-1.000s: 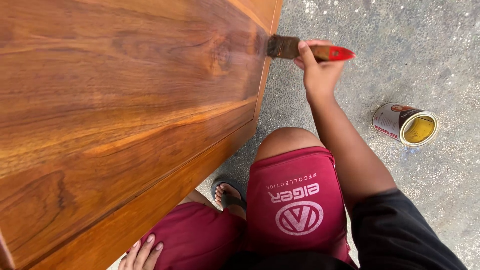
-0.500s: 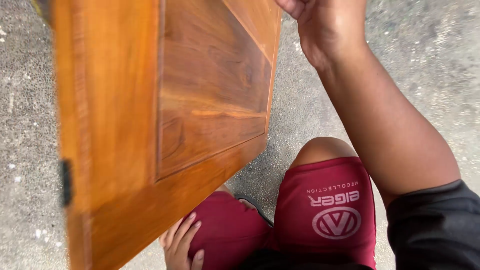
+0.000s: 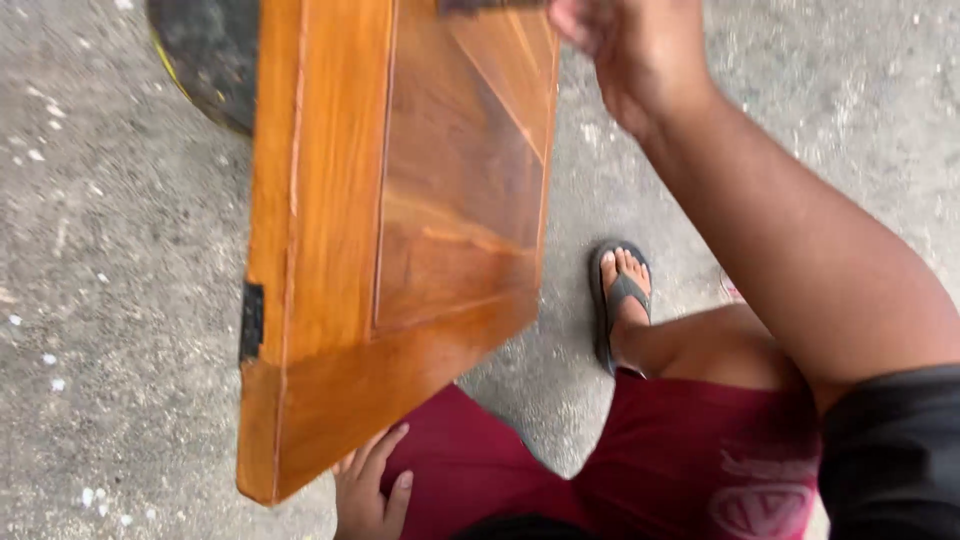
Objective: Applying wood stain or varnish to a door panel using a paintbrush
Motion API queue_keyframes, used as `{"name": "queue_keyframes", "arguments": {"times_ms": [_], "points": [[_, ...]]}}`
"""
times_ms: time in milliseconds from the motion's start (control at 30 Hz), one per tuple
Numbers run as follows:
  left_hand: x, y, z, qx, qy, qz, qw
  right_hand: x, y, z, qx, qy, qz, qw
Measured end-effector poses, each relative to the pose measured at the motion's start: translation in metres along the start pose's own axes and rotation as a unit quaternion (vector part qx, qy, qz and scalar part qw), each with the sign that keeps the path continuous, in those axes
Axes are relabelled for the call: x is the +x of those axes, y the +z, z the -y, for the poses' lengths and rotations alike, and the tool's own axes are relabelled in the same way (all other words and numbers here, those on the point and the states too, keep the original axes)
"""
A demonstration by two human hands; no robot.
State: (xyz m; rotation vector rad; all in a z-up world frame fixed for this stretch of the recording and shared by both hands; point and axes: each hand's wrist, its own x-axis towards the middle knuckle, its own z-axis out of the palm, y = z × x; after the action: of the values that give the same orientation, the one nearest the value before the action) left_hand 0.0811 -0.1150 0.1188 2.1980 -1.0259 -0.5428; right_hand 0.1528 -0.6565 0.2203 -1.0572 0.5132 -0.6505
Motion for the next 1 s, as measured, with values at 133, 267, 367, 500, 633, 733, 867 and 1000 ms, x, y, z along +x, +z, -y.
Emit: {"name": "queue_keyframes", "arguments": {"times_ms": [133, 267, 367, 500, 633, 733, 867, 1000], "points": [[-0.004, 0.008, 0.021, -0.023, -0.053, -0.015, 0.998, -0.005, -0.013, -0.019, -0.062, 0.133, -0.156, 0.977], [0.004, 0.009, 0.015, -0.061, -0.094, -0.031, 0.993, 0.002, -0.001, -0.004, -0.117, 0.095, -0.139, 0.979], [0.002, 0.017, 0.027, -0.06, -0.019, -0.036, 0.997, 0.002, 0.026, 0.027, -0.023, 0.02, -0.03, 0.999], [0.005, 0.021, 0.036, -0.049, -0.013, -0.003, 0.999, -0.007, 0.039, 0.035, -0.078, 0.049, -0.04, 0.995], [0.003, 0.025, 0.039, -0.059, -0.042, -0.006, 0.997, -0.014, 0.024, 0.014, -0.177, 0.016, -0.09, 0.98], [0.007, 0.024, 0.041, -0.051, 0.0, -0.015, 0.999, -0.007, 0.045, 0.037, -0.11, 0.006, -0.043, 0.993], [0.016, 0.013, 0.023, -0.078, -0.014, 0.021, 0.997, -0.018, 0.053, 0.042, -0.055, 0.012, -0.007, 0.998], [0.015, 0.012, 0.024, -0.06, 0.0, -0.01, 0.998, -0.031, 0.021, 0.005, -0.159, 0.072, -0.115, 0.978]]}}
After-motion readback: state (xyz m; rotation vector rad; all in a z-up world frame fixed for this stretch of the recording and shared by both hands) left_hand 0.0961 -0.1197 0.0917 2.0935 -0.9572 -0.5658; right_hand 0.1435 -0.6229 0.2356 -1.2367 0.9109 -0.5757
